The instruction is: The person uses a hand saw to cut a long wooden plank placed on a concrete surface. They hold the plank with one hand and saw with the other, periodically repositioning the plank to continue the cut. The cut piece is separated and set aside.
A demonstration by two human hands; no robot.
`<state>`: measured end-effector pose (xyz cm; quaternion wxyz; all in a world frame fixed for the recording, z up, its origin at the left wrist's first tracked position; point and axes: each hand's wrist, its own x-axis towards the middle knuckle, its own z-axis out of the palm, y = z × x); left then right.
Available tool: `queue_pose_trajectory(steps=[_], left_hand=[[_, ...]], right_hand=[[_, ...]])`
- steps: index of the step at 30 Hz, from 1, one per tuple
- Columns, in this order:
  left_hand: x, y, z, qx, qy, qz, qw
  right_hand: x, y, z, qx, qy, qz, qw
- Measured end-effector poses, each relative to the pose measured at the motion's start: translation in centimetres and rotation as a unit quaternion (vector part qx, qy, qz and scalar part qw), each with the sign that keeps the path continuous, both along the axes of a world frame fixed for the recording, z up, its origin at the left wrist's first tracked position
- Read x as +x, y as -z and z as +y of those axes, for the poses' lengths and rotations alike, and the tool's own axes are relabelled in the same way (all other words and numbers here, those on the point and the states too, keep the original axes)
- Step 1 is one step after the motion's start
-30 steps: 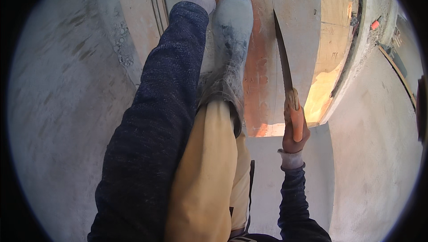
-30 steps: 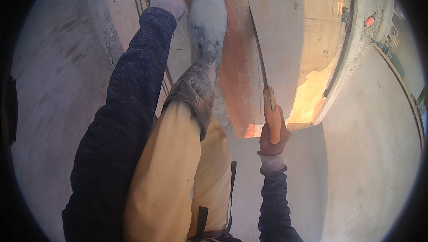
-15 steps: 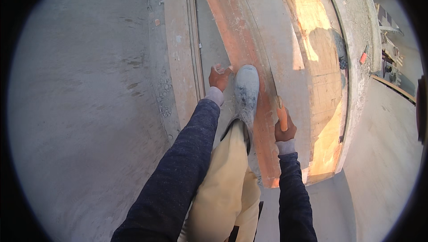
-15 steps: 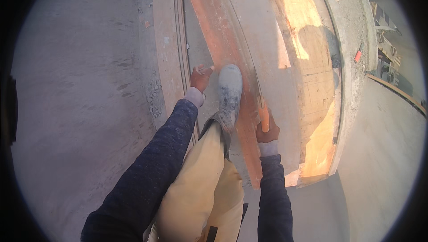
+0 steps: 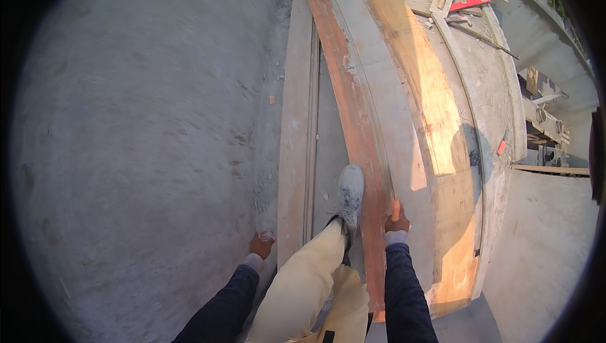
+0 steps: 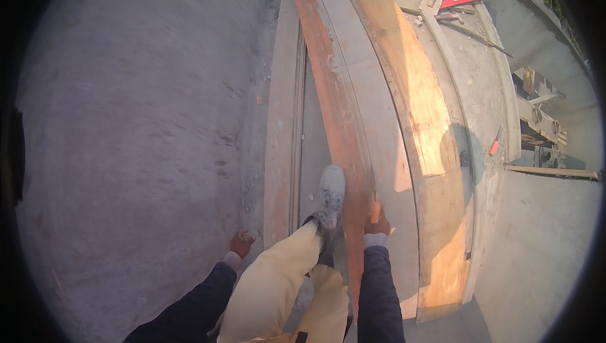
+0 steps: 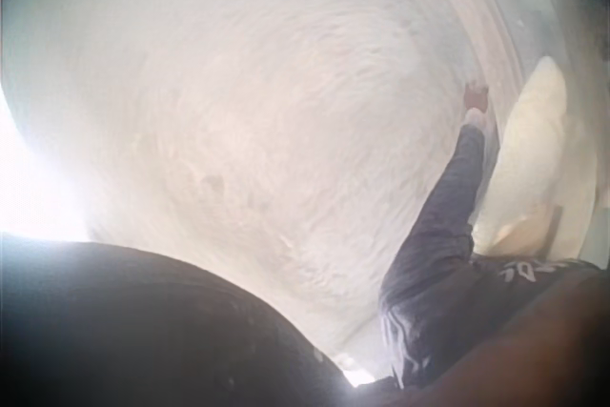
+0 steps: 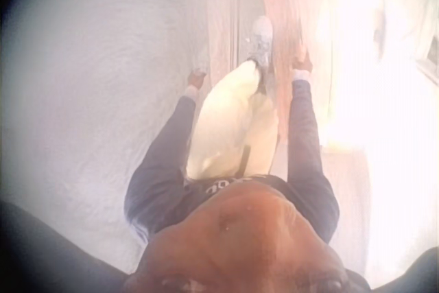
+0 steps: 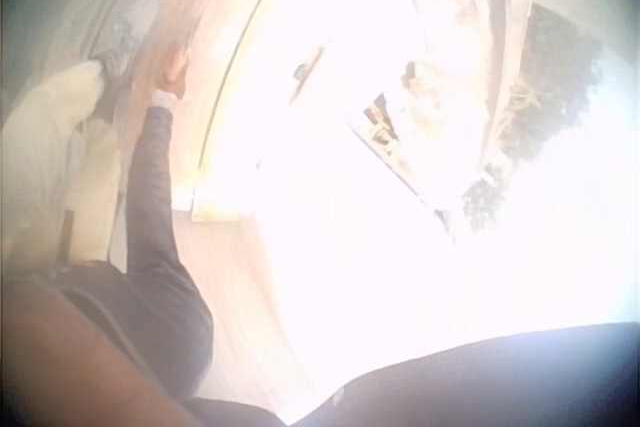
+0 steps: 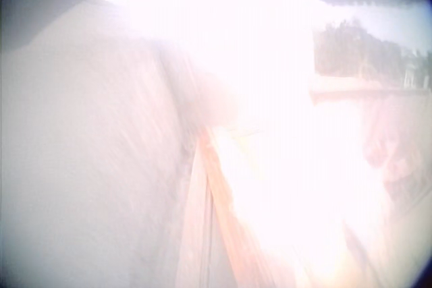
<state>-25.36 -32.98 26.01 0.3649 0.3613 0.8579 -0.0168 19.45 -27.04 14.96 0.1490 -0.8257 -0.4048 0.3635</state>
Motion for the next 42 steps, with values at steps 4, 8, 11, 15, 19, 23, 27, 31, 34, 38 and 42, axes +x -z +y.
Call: queue_pose_trajectory(steps=[4,8,11,15,19,23,27,31,34,38,42], left_hand=[[2.5,2.4,5.2,0.037,0.002,-0.045,0.998],[7.2,7.1,9.1,0.044,0.055,-0.103,0.992],[13.1,10.9,10.1,0.008,0.075,-0.175,0.982],[19.1,18.1,10.2,-0.084,0.066,-0.24,0.965],[22.0,25.3,7.8,-0.136,-0.004,-0.321,0.937],[27.7,23.8,7.0,-0.046,-0.049,-0.322,0.944],[29.2,21.2,10.7,0.009,-0.081,-0.359,0.93],[28.5,21.1,11.2,0.024,-0.075,-0.356,0.931],[27.7,21.6,11.6,-0.037,-0.046,-0.346,0.937],[25.7,24.5,14.4,0.11,-0.158,-0.319,0.928],[23.4,29.8,22.8,0.178,-0.077,-0.34,0.92]], right_hand=[[-0.8,0.1,0.2,0.047,-0.002,-0.012,0.999],[-1.7,0.7,-0.3,0.019,-0.005,-0.041,0.999],[-0.7,1.4,-0.7,0.034,-0.016,-0.051,0.998],[-1.3,-0.6,0.8,0.059,-0.036,-0.073,0.995],[-2.6,-1.0,1.8,0.142,-0.021,-0.038,0.989],[-0.6,-1.9,3.2,0.161,-0.074,-0.064,0.982],[-0.4,-4.4,8.4,0.149,-0.123,-0.05,0.98],[-0.4,-4.0,8.7,0.135,-0.143,-0.039,0.98],[-0.5,-3.7,8.9,0.13,-0.14,-0.02,0.981],[-0.2,-4.4,9.0,0.075,-0.103,-0.011,0.992],[0.5,-5.1,8.8,0.121,-0.111,-0.011,0.986]])
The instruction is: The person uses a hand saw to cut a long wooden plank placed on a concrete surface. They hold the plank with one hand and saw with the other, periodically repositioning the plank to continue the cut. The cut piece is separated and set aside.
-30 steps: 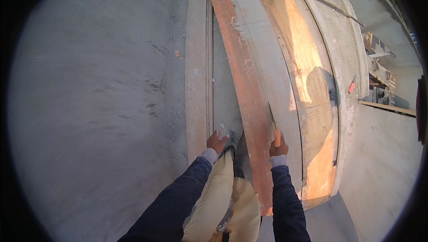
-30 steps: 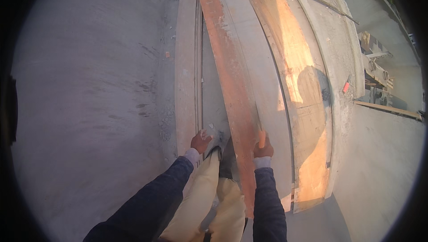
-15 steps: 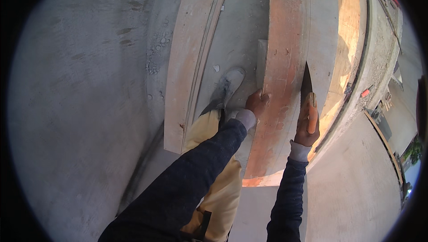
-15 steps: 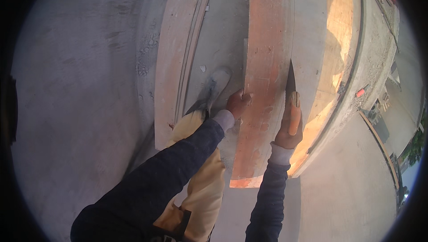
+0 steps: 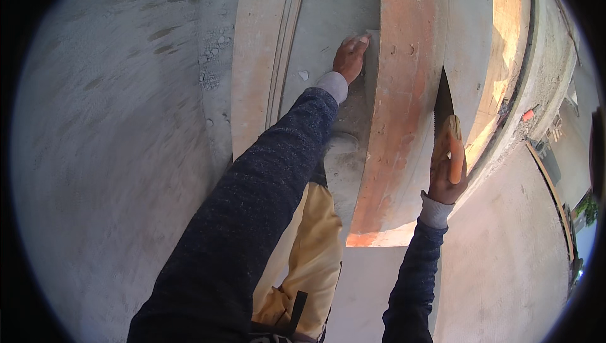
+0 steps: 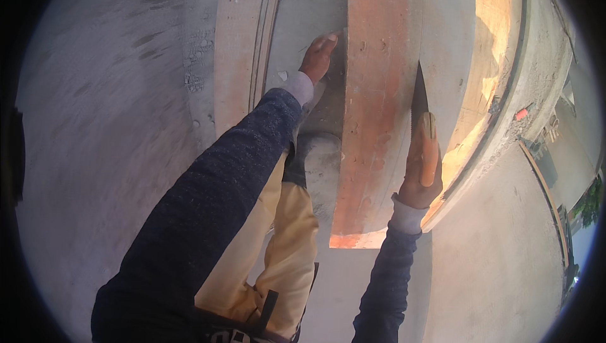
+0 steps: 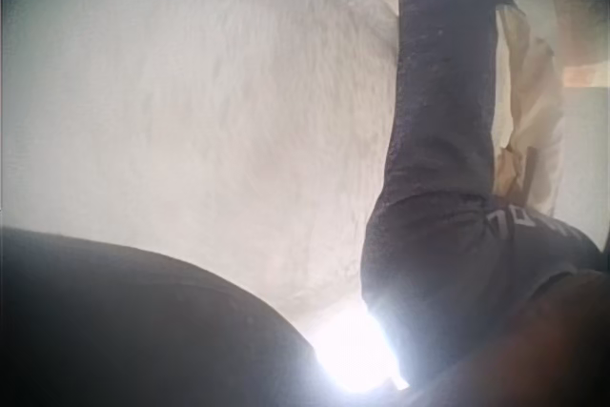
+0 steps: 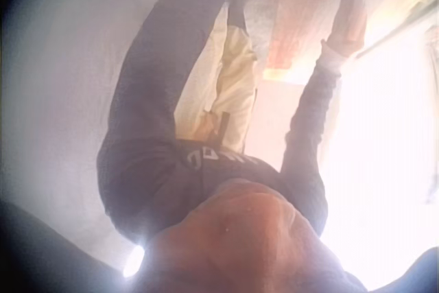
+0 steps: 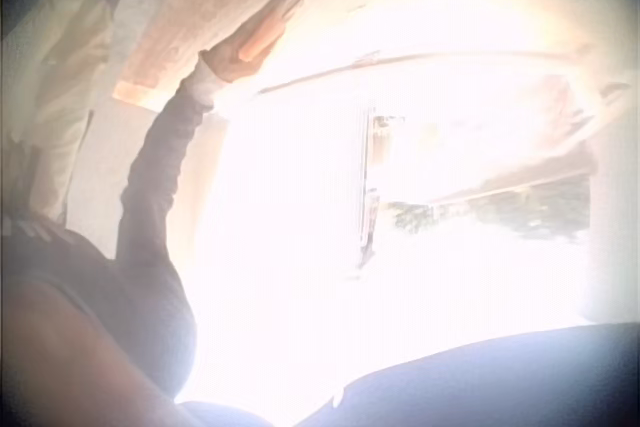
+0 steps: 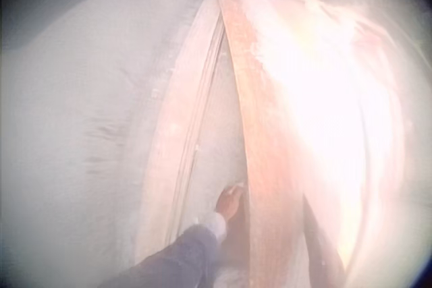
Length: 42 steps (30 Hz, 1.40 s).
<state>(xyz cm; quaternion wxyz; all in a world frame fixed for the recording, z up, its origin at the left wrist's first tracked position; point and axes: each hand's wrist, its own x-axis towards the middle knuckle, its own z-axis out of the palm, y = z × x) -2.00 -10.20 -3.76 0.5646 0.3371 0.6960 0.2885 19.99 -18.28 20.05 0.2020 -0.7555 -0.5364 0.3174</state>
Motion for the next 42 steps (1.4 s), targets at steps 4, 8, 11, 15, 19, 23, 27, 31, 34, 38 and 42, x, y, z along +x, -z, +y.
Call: queue_pose_trajectory(steps=[4,8,11,15,19,23,27,31,34,38,42], left_hand=[[-2.6,9.1,6.7,0.091,0.32,0.082,0.939],[0.7,12.6,6.2,0.06,0.467,0.115,0.874],[2.1,13.2,3.2,0.063,0.491,0.105,0.862],[2.9,13.1,-1.6,0.071,0.501,0.083,0.859],[4.0,12.0,-7.0,0.076,0.513,0.055,0.853],[6.0,11.8,-11.4,0.088,0.537,0.029,0.838],[5.9,12.0,-14.7,0.095,0.54,0.034,0.836],[4.8,10.3,-15.4,0.077,0.503,0.03,0.861],[5.5,6.1,-14.5,-0.018,0.391,-0.042,0.919],[3.4,0.7,-15.5,-0.162,0.081,-0.121,0.976],[2.0,-3.7,-15.4,-0.125,0.064,-0.112,0.984]], right_hand=[[-1.5,0.5,0.6,0.025,0.006,0.017,1.0],[0.6,1.1,-1.3,-0.051,0.031,-0.029,0.998],[0.2,0.9,-0.7,-0.047,-0.027,-0.059,0.997],[0.5,1.2,-0.5,-0.017,-0.06,-0.05,0.997],[1.0,2.0,-1.3,-0.021,-0.05,-0.016,0.998],[1.6,2.3,-1.6,-0.015,-0.046,-0.042,0.998],[1.3,3.2,-1.8,0.0,-0.064,-0.087,0.994],[0.1,3.9,-1.2,0.06,-0.093,-0.068,0.991],[2.5,4.7,-1.8,0.084,-0.065,-0.054,0.993],[1.7,5.9,-2.6,0.111,-0.007,-0.066,0.992],[1.4,8.3,-2.9,0.113,0.028,-0.064,0.991]])
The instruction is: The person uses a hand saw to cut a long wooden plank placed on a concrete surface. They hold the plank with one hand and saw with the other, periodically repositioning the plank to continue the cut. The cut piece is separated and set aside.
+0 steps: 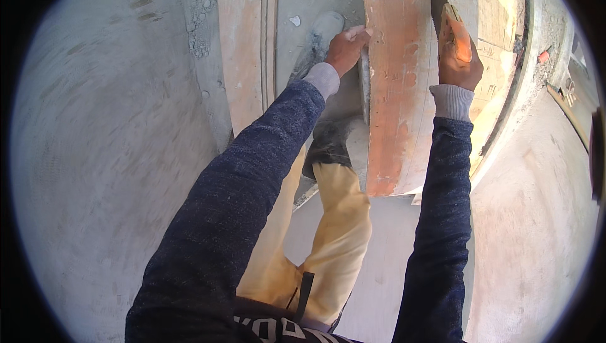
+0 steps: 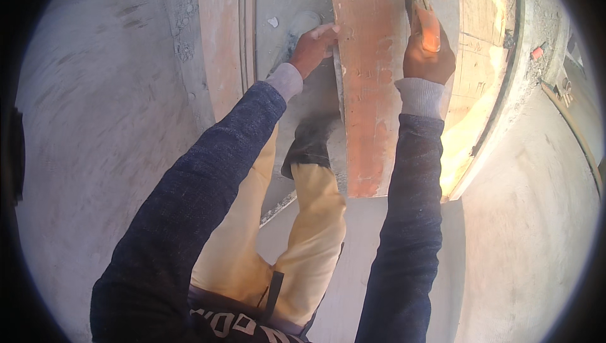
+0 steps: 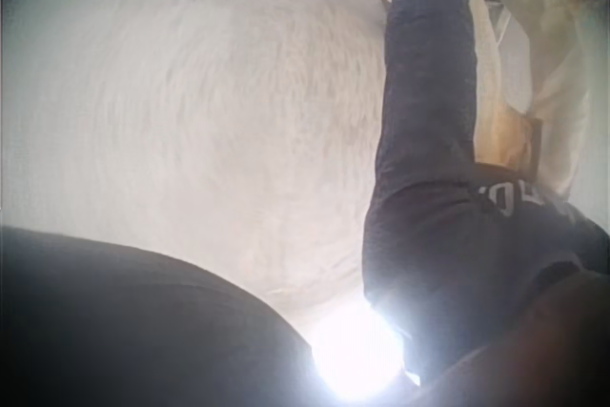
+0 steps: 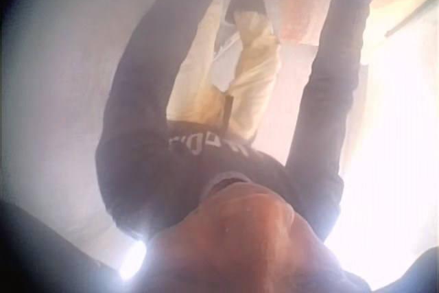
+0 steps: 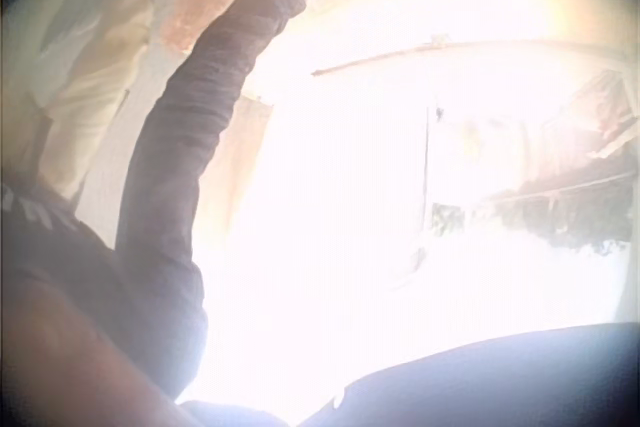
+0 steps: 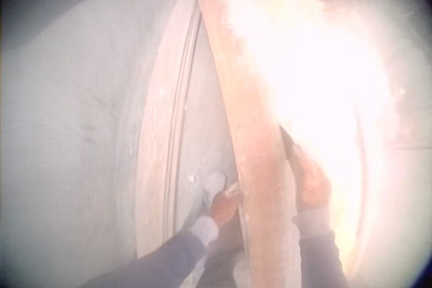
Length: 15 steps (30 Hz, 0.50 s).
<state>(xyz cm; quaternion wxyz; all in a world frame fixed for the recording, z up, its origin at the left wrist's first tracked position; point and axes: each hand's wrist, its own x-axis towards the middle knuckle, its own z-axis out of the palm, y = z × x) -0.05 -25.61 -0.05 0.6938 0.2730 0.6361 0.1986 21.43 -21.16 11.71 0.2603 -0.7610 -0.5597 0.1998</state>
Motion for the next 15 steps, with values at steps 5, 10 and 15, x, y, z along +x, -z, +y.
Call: queue_pose_trajectory(steps=[5,10,15], left_hand=[[0.7,-3.1,-0.4,0.069,0.093,0.063,0.991],[1.0,-2.6,0.1,0.055,0.117,0.141,0.982],[-0.1,-1.4,1.1,0.043,0.195,0.178,0.964]], right_hand=[[-0.8,-0.4,0.5,-0.037,0.04,0.017,0.998],[-1.8,-1.7,1.3,-0.117,0.081,-0.004,0.99],[-2.4,-1.8,1.4,-0.147,0.074,0.001,0.986]])
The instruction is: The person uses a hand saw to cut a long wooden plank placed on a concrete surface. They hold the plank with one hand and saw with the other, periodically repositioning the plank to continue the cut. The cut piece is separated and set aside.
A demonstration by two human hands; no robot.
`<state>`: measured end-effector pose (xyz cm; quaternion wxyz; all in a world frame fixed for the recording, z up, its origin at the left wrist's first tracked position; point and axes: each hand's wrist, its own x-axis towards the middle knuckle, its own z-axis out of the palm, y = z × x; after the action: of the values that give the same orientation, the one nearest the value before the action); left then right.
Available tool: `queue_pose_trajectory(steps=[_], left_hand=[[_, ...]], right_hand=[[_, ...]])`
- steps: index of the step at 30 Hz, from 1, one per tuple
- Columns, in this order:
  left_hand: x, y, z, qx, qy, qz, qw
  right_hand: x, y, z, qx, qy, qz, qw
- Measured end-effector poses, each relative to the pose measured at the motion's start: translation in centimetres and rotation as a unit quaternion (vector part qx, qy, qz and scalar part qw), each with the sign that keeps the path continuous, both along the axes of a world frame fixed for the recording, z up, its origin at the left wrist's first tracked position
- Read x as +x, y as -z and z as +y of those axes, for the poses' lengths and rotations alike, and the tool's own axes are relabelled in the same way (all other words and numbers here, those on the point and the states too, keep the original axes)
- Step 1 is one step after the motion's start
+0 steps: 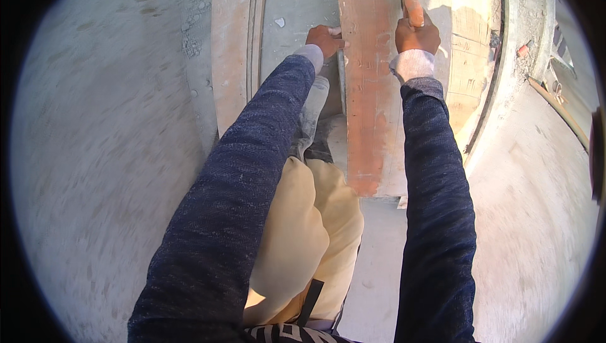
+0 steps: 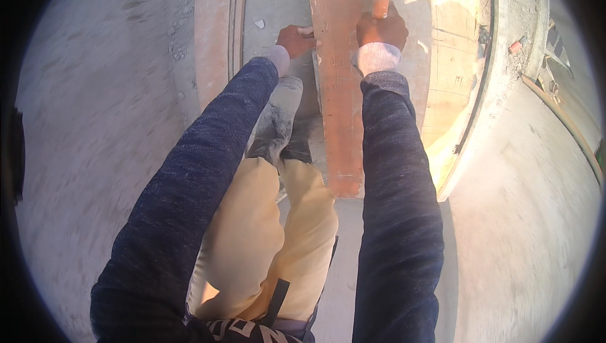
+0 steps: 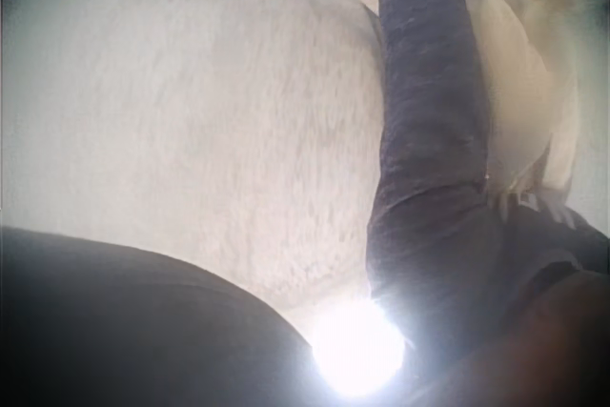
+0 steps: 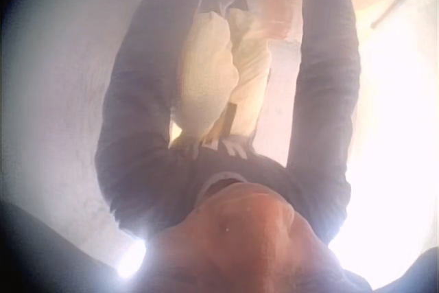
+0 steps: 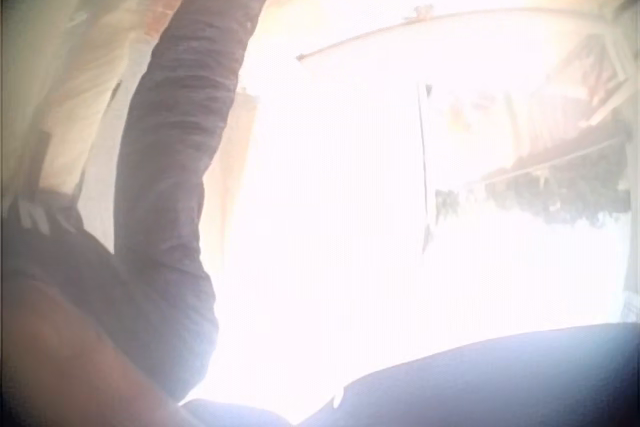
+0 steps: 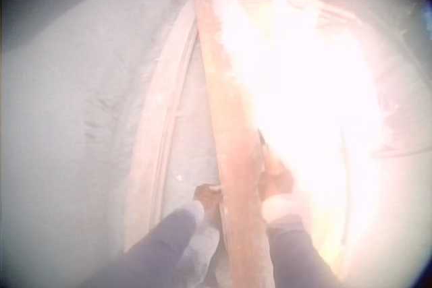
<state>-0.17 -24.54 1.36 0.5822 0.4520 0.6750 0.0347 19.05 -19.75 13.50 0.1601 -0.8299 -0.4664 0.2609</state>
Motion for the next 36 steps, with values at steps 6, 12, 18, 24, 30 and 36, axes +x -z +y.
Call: queue_pose_trajectory(steps=[6,12,18,24,30,36], left_hand=[[0.5,0.7,-0.1,-0.034,-0.031,-0.039,0.998],[-0.1,-0.1,-0.5,-0.07,-0.074,-0.114,0.988],[0.7,-0.1,0.7,-0.081,-0.183,-0.17,0.965],[3.8,-0.1,7.2,-0.078,-0.349,-0.134,0.924],[4.6,2.4,8.7,-0.033,-0.42,-0.099,0.902],[5.9,2.4,9.4,-0.002,-0.405,-0.147,0.902]], right_hand=[[0.4,1.0,-0.7,0.053,-0.035,-0.041,0.997],[1.2,-1.3,-1.3,0.057,-0.008,0.122,0.991],[2.3,-1.4,-1.5,0.019,-0.029,0.135,0.99],[3.7,-2.1,-1.6,0.013,-0.032,0.181,0.983],[4.9,-0.2,-4.2,0.016,-0.048,0.172,0.984],[6.2,2.8,-6.8,0.122,-0.073,0.153,0.978]])
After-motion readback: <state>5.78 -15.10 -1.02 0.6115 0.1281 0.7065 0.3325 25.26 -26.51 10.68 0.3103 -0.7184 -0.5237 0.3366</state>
